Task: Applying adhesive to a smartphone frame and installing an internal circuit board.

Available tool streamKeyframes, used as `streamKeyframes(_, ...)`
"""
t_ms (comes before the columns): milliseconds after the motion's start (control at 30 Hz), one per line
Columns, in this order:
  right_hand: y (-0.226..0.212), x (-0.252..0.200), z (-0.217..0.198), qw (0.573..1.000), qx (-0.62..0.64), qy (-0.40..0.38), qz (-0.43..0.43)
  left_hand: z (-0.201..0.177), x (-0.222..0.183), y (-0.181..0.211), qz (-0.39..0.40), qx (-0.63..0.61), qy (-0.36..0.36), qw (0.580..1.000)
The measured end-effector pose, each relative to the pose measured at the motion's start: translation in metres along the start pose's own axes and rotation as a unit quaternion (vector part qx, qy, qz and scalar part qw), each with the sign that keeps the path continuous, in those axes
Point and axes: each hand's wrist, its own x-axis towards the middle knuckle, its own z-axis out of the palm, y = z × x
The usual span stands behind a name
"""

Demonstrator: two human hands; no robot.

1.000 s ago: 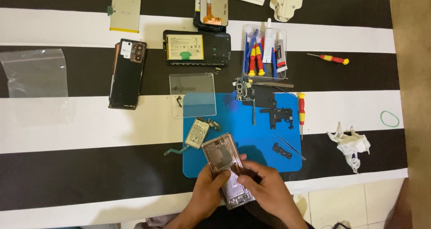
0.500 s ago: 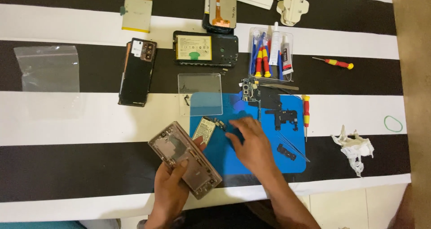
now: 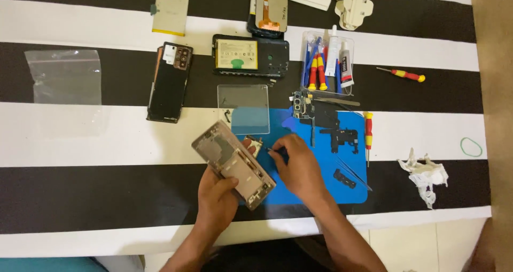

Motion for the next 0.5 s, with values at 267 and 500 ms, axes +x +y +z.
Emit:
streamKeyframes(267,0.021,-0.02,-0.051,0.918,0.371,0.031,0.137,0.009,0.034,-0.013,-0.046,0.04,-0.107,0.992)
streamKeyframes(500,0.043,-0.034,-0.052,0.805,0.585,0.044,0.094,0.051,0.062,-0.034,-0.09,0.051,-0.131,0.986)
